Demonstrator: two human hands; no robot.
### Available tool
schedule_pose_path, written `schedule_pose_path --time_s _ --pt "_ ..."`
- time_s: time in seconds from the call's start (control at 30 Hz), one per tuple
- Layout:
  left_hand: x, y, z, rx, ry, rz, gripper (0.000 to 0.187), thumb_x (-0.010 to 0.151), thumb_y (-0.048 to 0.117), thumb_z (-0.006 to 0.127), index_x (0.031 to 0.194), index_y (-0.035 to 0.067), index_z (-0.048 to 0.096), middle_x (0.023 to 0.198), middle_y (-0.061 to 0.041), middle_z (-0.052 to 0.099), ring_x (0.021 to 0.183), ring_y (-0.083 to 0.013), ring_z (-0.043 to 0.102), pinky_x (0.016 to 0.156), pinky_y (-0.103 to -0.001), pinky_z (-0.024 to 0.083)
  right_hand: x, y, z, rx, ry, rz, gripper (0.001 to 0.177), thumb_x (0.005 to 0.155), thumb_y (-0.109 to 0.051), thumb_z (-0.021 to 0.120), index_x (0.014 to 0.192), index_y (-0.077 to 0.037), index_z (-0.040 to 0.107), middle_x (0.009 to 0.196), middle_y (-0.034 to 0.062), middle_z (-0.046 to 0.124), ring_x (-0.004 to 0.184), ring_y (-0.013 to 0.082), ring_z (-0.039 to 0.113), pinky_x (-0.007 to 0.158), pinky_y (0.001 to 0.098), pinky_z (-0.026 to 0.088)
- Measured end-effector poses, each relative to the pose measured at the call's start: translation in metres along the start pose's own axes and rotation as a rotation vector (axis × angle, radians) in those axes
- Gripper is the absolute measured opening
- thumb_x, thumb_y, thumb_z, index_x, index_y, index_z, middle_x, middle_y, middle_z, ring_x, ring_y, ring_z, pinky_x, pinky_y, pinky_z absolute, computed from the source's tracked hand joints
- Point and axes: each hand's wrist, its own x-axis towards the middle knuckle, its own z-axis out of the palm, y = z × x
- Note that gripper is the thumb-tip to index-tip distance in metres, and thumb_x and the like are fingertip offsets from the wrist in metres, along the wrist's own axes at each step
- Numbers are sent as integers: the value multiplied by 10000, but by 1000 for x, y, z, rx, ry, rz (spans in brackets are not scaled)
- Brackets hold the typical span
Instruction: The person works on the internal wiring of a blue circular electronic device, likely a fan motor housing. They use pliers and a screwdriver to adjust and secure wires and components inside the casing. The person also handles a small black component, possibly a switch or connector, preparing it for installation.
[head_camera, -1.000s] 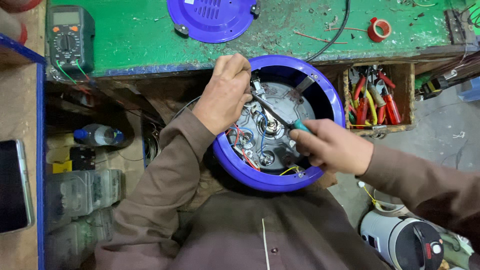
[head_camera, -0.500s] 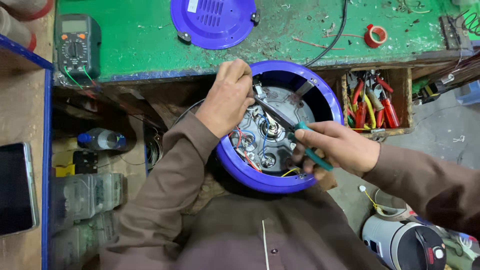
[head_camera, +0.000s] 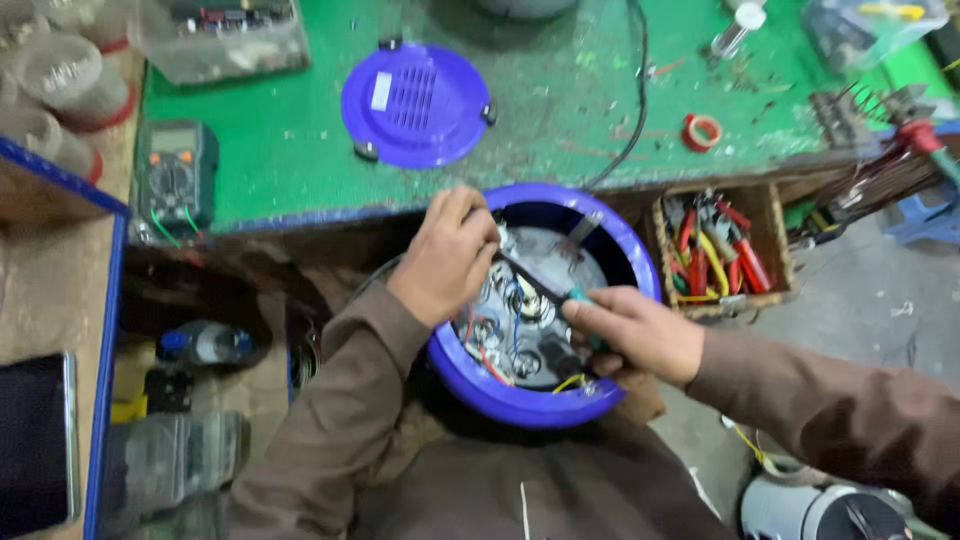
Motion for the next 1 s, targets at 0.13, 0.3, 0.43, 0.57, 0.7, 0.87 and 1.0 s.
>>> schedule_pose_path --time_s 0.13,0.3,0.43,0.57,0.7,0.87,1.0 --pt "9 46 -20 -119 -63 157 249 1069 305 557 1221 122 631 1179 -89 596 1177 -322 630 1004 -438 515 10 13 -8 73 -48 -11 453 1095 -345 580 891 59 582 731 172 537 485 151 457 244 268 324" --pt "11 56 -16 -108 -283 272 511 1051 533 524 1267 76 594 1076 -149 652 1097 -362 666 977 -475 520 0 -7 -3 106 -54 52 429 1115 -346 567 901 25 539 743 126 456 502 163 482 265 266 324" --pt "7 52 -8 20 -296 258 587 1006 647 490 1163 88 573 941 -90 585 973 -311 649 948 -454 520 1 -5 -1 137 -67 47 415 1120 -321 569 880 15 522 736 120 444 515 138 457 254 261 309" --pt "3 42 10 94 -275 262 549 1021 642 468 1169 120 553 926 -48 562 948 -276 635 955 -429 515 5 1 -5 139 -66 57 396 1115 -298 580 881 14 515 738 115 457 518 122 448 228 276 323" --pt "2 39 15 106 -267 268 545 995 653 501 1147 131 540 910 -36 544 938 -260 621 964 -420 508 -3 -10 2 123 -69 39 401 1115 -289 570 857 11 506 720 108 435 495 122 422 227 277 314" --pt "1 39 10 110 -269 273 559 956 672 525 1108 135 540 896 -35 526 933 -255 608 968 -417 502 0 -3 0 128 -64 43 386 1116 -270 566 863 16 505 721 106 433 483 132 441 225 286 329" --pt "2 37 12 102 -264 273 546 940 677 556 1086 150 568 875 -17 539 903 -238 615 932 -405 507 -2 -9 0 49 -49 49 384 1108 -291 549 869 8 533 712 117 464 465 162 485 234 318 379"
